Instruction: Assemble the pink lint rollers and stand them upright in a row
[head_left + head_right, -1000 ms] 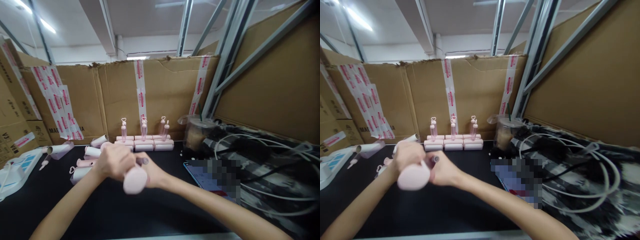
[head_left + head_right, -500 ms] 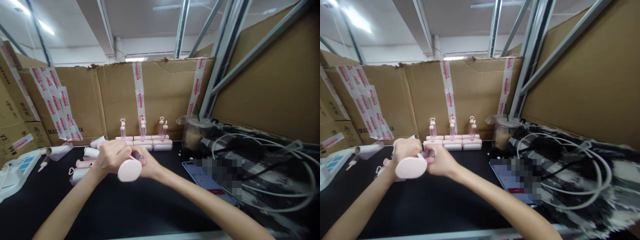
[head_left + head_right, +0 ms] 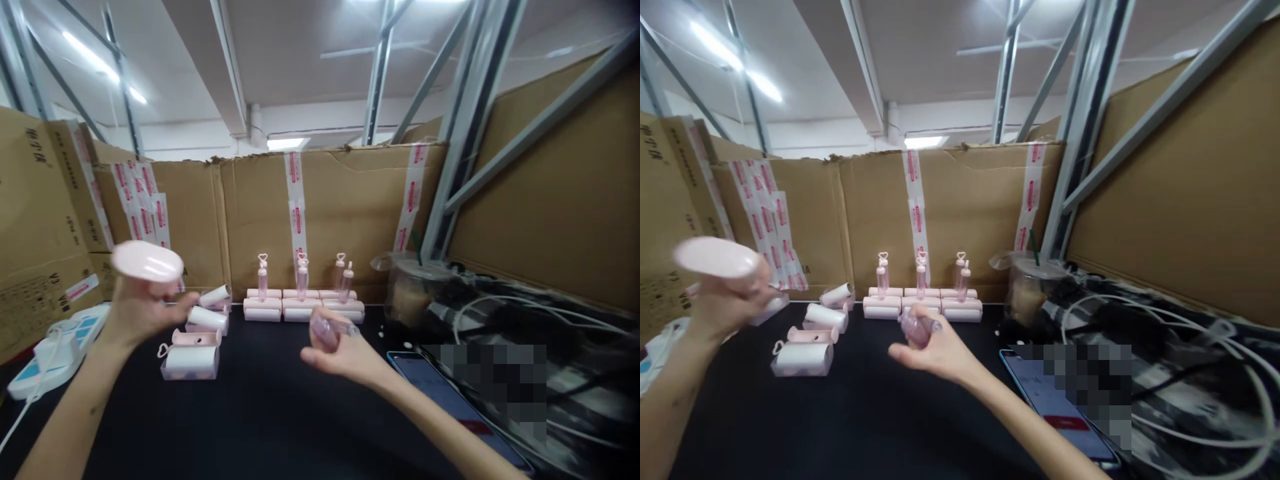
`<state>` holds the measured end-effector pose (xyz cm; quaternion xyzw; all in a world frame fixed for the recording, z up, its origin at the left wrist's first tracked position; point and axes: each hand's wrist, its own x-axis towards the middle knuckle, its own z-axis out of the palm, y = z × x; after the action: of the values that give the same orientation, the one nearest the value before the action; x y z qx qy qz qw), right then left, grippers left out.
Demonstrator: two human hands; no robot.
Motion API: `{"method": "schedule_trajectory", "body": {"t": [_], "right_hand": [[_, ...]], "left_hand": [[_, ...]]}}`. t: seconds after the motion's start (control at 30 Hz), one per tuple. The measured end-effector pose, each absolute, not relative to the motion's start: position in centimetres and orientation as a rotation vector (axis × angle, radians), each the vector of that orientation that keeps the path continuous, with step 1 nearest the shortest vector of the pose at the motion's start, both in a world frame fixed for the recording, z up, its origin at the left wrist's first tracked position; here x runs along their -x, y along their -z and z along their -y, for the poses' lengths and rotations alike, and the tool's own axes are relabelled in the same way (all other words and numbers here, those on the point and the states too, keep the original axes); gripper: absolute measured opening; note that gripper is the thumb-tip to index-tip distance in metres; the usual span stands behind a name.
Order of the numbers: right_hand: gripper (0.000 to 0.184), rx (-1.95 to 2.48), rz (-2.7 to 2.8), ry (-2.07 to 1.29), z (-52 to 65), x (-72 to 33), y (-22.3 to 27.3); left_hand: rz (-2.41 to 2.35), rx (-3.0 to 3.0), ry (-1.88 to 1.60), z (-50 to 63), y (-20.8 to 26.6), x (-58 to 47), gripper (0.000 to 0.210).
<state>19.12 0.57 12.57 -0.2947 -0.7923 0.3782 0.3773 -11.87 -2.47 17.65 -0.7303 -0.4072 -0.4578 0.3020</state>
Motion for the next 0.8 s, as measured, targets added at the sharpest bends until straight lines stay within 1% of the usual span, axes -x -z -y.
{"method": "schedule_trajectory", "body": {"t": [0.07,0.1,0.13,0.17,0.27,0.37,0.43,0.5,0.6,0.7,0.8], "right_hand": [[0.017,0.764,1.997,-1.052,-1.3,-18.8,-12.3],[0.015,0.758,2.036,-1.073,-1.4,-18.3,-11.7],[0.015,0.748,2.104,-1.055,-1.4,-17.6,-10.9],[0.016,0.734,2.18,-0.985,-1.4,-16.7,-10.0],[0.024,0.648,2.379,-0.708,-1.4,-13.0,-7.3],[0.037,0.567,2.471,-0.561,-1.6,-8.6,-5.3],[0.043,0.501,2.539,-0.463,-1.8,-5.7,-4.3],[0.044,0.397,2.576,-0.375,-2.0,-3.3,-3.5],[0.034,0.251,2.566,-0.256,-2.4,-1.2,-3.0],[0.021,0.227,2.546,-0.052,-3.0,-1.7,-3.8],[0.018,0.336,2.5,0.168,-3.5,-4.8,-5.9]], "left_hand": [[1.218,1.978,1.092,3.7,-15.6,12.2,0.013],[1.29,2.006,1.005,4.6,-14.2,12.1,0.018],[1.335,2.053,0.897,5.4,-12.7,11.9,0.023],[1.357,2.121,0.793,6.3,-11.1,11.8,0.024],[1.334,2.323,0.497,8.5,-6.4,12.1,0.025],[1.221,2.238,0.455,9.7,-2.4,13.6,0.035],[1.21,2.156,0.463,10.1,-0.3,14.5,0.035],[1.258,2.078,0.5,10.3,1.0,14.9,0.032],[1.424,1.952,0.604,10.3,1.8,14.9,0.032],[1.539,1.904,0.595,9.7,1.7,14.7,0.048],[1.534,2.001,0.457,8.6,1.3,14.7,0.063]]}}
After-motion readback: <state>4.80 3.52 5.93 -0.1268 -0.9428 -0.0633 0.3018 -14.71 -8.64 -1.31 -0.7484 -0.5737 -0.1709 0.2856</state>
